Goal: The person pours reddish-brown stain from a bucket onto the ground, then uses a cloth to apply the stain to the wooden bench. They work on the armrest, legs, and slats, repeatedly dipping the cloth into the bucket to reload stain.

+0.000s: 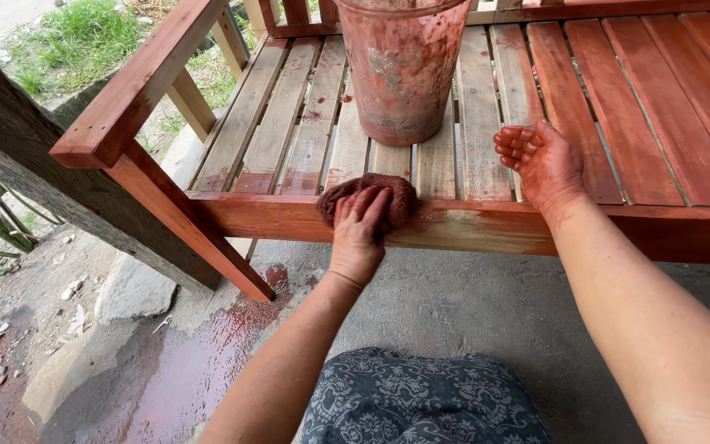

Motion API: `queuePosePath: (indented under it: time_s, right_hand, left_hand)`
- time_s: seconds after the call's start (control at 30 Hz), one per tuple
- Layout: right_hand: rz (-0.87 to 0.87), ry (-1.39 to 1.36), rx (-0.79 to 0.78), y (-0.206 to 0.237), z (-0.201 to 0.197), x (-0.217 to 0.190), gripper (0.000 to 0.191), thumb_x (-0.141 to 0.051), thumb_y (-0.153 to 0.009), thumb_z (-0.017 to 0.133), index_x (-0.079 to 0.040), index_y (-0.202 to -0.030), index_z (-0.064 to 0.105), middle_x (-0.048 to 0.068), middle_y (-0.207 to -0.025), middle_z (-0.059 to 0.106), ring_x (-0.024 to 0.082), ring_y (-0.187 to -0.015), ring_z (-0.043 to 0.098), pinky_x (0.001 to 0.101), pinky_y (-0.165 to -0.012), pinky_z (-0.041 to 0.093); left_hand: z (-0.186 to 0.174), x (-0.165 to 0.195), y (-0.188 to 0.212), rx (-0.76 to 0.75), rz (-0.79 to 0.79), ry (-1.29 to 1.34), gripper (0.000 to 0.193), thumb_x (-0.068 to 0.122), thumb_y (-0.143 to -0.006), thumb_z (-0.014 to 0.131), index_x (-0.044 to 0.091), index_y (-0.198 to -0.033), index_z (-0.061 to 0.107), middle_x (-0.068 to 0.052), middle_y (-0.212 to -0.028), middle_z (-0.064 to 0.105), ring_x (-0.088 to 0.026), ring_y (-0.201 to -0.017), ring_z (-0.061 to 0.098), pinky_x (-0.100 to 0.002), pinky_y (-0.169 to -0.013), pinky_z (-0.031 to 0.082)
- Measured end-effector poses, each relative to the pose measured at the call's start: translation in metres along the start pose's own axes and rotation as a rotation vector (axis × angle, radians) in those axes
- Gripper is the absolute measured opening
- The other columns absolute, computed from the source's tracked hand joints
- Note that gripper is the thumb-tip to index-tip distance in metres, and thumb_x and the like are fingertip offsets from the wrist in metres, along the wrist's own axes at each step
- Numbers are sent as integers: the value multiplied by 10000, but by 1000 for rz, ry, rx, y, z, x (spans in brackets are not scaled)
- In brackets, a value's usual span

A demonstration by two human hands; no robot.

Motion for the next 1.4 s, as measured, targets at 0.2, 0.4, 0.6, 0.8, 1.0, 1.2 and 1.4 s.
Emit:
queuePosePath:
  time_s: [0.2, 0.4, 0.6, 0.8, 1.0, 1.2, 1.4]
  right_hand:
    - [36, 46, 9, 18, -18, -39, 513, -442, -1090, 385, -35, -1184, 682, 110, -1093, 746, 210, -998, 702, 365, -894, 522]
    - [-117, 191, 103, 31, -24, -70, 431, -389, -1080, 464, -42, -1124, 715, 90, -1054, 764, 172, -942, 714, 315, -811, 518]
    - [-287, 378, 149, 49, -27, -70, 343, -314, -1075, 534, -55, -1048, 758, 43, -1015, 770, 117, -931, 694, 275, -794, 516]
    - [-480, 967, 323, 63, -35, -68, 275, -248, -1112, 592, -56, -1078, 785, 191, -875, 691, 271, -870, 644, 359, -797, 499]
    - [-796, 1153, 348, 79, -17, -70, 227, -228, -1029, 674, -21, -992, 757, 149, -1053, 731, 347, -1028, 676, 429, -927, 517]
    - [-795, 1235, 411, 70, -15, -63, 271, -277, -989, 708, -29, -888, 752, 146, -991, 731, 361, -996, 662, 466, -936, 497]
    - [-718, 1193, 445, 63, -29, -62, 291, -289, -997, 696, -33, -866, 745, 152, -953, 724, 365, -953, 675, 464, -879, 515]
  left_hand:
    - [114, 103, -12, -204, 39, 70, 708, 50, -859, 603, 160, -1540, 445, -156, -1561, 480, -388, -1446, 426, -520, -1247, 244]
    - [189, 209, -32, -400, 247, -1, 629, 125, -920, 536, 215, -1537, 452, -141, -1603, 447, -358, -1488, 421, -469, -1276, 266]
    - [164, 179, -19, -448, 454, -89, 712, 167, -915, 529, 308, -1589, 347, -85, -1634, 405, -302, -1466, 443, -474, -1265, 278]
    - [79, 59, 6, -398, 405, -193, 665, 261, -983, 573, 371, -1592, 331, -64, -1649, 363, -331, -1412, 454, -490, -1223, 289]
    - [17, -17, 25, -401, 409, -357, 739, 134, -853, 624, 392, -1520, 439, -45, -1589, 389, -352, -1386, 431, -530, -1191, 334]
    - [75, 26, 28, -387, 439, -267, 762, 126, -855, 616, 407, -1548, 471, -101, -1530, 389, -392, -1321, 431, -550, -1139, 383]
    - [183, 159, 29, -558, 731, -196, 563, 192, -846, 539, 402, -1367, 558, -60, -1541, 404, -313, -1298, 463, -510, -1035, 432]
Point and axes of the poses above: each hand's wrist, its own y-axis away from the middle knuckle, its own z-axis out of the palm, x = y × z, the point moved 10 cm from there along -y, towards the middle knuckle
